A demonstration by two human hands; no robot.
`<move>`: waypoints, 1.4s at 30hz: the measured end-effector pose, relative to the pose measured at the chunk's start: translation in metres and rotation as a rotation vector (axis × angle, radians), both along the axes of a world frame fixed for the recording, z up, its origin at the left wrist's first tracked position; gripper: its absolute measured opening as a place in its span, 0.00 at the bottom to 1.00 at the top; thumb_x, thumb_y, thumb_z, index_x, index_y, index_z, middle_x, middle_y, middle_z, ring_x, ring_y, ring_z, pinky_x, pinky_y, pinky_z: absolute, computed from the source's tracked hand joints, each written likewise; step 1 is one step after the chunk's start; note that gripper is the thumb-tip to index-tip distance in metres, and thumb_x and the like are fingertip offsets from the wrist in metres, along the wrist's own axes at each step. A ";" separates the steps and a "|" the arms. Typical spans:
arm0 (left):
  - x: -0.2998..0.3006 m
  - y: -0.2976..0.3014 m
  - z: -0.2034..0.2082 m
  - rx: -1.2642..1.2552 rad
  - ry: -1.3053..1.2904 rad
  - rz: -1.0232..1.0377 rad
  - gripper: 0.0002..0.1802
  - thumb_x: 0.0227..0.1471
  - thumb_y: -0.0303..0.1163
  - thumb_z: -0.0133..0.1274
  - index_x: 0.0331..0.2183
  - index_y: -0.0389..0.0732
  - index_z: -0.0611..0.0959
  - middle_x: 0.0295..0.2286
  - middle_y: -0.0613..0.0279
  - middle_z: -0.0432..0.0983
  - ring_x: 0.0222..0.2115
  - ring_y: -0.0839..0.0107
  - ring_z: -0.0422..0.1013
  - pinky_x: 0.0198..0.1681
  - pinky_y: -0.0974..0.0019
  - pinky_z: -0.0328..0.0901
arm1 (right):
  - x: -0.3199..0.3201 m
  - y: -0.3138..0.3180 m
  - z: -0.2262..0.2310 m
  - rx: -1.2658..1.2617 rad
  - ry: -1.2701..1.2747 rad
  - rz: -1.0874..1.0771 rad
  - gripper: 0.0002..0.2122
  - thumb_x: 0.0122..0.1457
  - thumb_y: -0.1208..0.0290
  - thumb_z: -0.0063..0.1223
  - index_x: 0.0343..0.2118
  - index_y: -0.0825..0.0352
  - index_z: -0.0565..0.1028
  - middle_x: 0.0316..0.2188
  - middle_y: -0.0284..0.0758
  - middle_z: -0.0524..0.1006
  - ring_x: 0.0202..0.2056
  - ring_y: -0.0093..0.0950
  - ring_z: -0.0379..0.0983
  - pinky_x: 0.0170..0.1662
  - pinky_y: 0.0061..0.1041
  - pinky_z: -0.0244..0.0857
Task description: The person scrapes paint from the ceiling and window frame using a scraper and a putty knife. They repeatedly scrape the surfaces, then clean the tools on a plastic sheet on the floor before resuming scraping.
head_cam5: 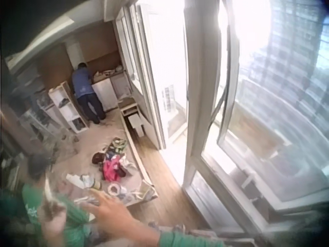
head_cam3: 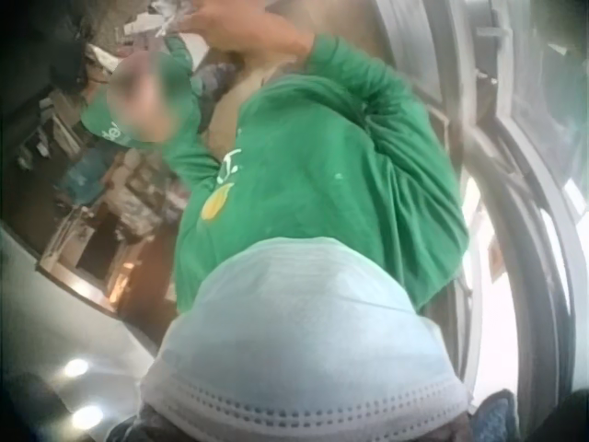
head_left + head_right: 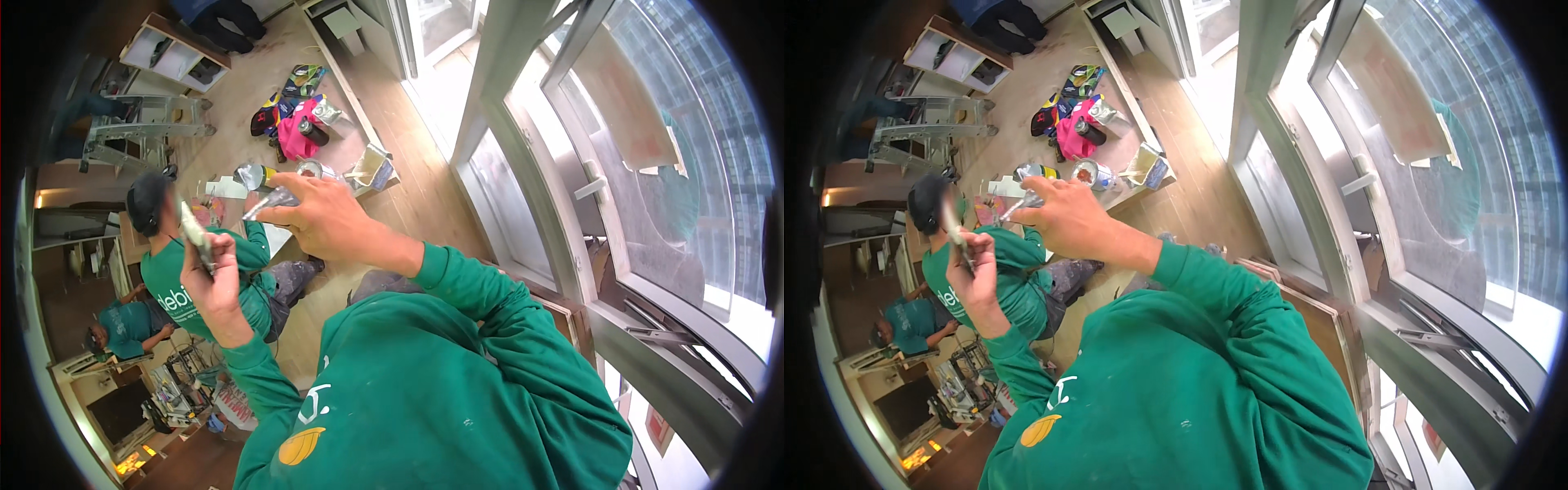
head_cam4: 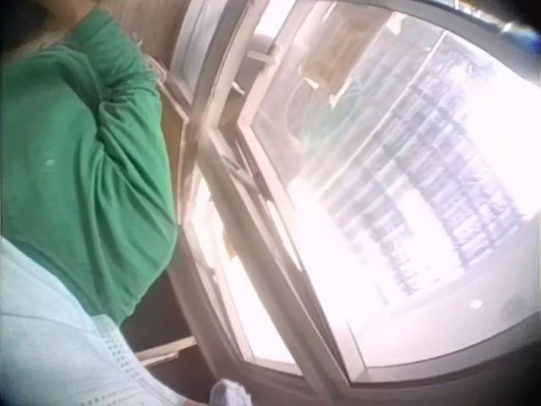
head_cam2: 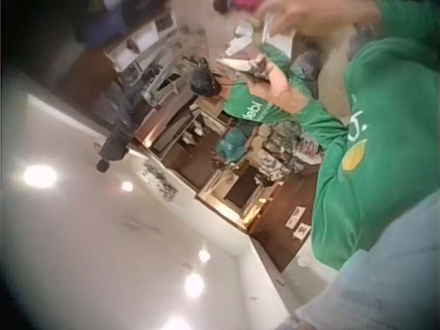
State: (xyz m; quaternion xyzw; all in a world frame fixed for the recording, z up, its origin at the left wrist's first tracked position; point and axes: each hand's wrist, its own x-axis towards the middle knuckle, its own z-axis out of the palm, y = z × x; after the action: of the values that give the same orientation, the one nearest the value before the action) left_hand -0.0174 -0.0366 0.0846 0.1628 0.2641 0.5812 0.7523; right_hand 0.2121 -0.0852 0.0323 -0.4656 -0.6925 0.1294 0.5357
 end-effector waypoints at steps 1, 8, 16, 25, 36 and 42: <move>0.001 -0.001 0.006 -0.023 -0.055 0.073 0.14 0.58 0.30 0.47 0.44 0.33 0.74 0.35 0.58 0.75 0.31 0.67 0.72 0.38 0.61 0.61 | 0.004 -0.001 -0.008 -0.063 -0.020 0.026 0.19 0.47 0.78 0.55 0.43 0.52 0.78 0.43 0.38 0.74 0.38 0.35 0.74 0.37 0.34 0.66; 0.016 -0.019 0.014 0.041 -0.247 -0.119 0.11 0.54 0.26 0.49 0.41 0.36 0.74 0.33 0.61 0.74 0.31 0.71 0.70 0.36 0.64 0.57 | 0.017 0.008 -0.013 -0.678 1.358 0.393 0.10 0.56 0.71 0.54 0.36 0.73 0.75 0.27 0.34 0.78 0.24 0.22 0.76 0.25 0.23 0.69; 0.052 -0.050 -0.014 -0.090 0.272 -0.082 0.21 0.60 0.33 0.44 0.51 0.32 0.70 0.48 0.51 0.71 0.49 0.58 0.68 0.54 0.52 0.63 | -0.003 -0.009 0.001 -0.966 1.653 0.777 0.12 0.54 0.67 0.59 0.34 0.71 0.76 0.27 0.34 0.79 0.23 0.21 0.75 0.24 0.22 0.68; 0.043 -0.057 0.023 -0.161 0.261 -0.017 0.11 0.60 0.33 0.47 0.41 0.35 0.74 0.28 0.60 0.71 0.26 0.72 0.64 0.31 0.64 0.57 | 0.018 -0.065 -0.072 -1.119 1.420 0.330 0.15 0.52 0.69 0.60 0.39 0.75 0.75 0.27 0.35 0.77 0.24 0.25 0.74 0.26 0.24 0.68; -0.057 -0.070 0.019 -0.004 0.167 0.258 0.21 0.57 0.48 0.49 0.41 0.41 0.77 0.30 0.62 0.76 0.31 0.66 0.70 0.33 0.60 0.62 | 0.174 -0.127 -0.134 -0.847 1.344 -0.471 0.13 0.55 0.67 0.56 0.40 0.68 0.75 0.34 0.31 0.77 0.33 0.23 0.75 0.32 0.25 0.69; -0.054 -0.097 0.008 -0.161 0.187 0.397 0.20 0.54 0.52 0.52 0.30 0.44 0.78 0.17 0.66 0.70 0.17 0.74 0.63 0.23 0.69 0.57 | 0.150 -0.107 -0.105 -0.829 1.248 -0.505 0.13 0.55 0.66 0.57 0.40 0.68 0.76 0.33 0.30 0.76 0.33 0.25 0.74 0.32 0.25 0.66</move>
State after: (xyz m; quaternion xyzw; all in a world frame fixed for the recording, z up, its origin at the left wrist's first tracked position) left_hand -0.0715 -0.1333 0.0925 0.1001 0.4048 0.6773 0.6061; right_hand 0.3622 -0.1923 -0.0728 -0.6119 -0.0329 0.4885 0.6212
